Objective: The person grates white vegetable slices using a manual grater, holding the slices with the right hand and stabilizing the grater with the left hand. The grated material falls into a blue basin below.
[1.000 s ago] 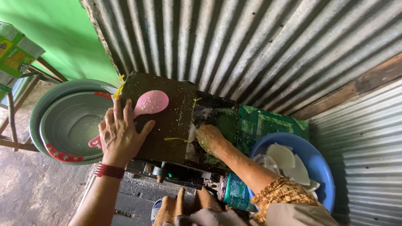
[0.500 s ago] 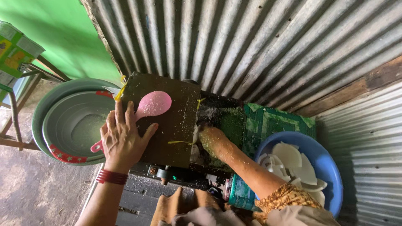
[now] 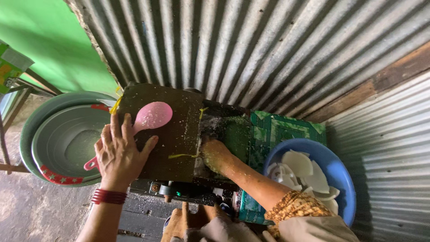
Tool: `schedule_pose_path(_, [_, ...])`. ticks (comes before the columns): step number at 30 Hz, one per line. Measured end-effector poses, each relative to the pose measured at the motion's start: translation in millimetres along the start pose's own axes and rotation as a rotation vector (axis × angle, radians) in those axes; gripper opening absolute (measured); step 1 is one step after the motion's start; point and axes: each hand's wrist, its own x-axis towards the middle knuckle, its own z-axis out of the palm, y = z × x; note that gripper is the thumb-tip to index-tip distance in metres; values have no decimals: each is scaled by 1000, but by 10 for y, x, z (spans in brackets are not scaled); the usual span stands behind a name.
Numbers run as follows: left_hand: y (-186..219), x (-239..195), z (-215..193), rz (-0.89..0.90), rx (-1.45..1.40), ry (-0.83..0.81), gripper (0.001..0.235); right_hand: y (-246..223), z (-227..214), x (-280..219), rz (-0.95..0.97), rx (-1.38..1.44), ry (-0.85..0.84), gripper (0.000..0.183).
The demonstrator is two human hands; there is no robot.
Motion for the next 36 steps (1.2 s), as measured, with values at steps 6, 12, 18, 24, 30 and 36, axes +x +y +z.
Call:
schedule_pose_path(6, [-77, -41, 112, -2, 27, -30, 92, -269, -24, 1, -47, 61, 45, 19])
schedule_pose_path(12, [-184, -138, 214, -11, 87, -46, 96, -394, -452, -385, 25, 301, 244, 20])
schedule_pose_path(18, [-323, -148, 409, 24, 75, -19, 89, 727, -556, -1478, 133, 246, 1193, 23])
schedule_pose_path(24, [-308, -126, 410, -10, 55, -28, 92, 2163, 455, -2711, 929, 9, 683, 35])
schedule_pose_path(30, [-198, -89, 279, -29, 39, -57, 89, 2208, 680, -2969, 997, 306, 749, 33])
schedule_pose_path(36, [-51, -77, 153, -31, 24, 10, 91, 1673, -224, -2649, 742, 1191, 1211, 31])
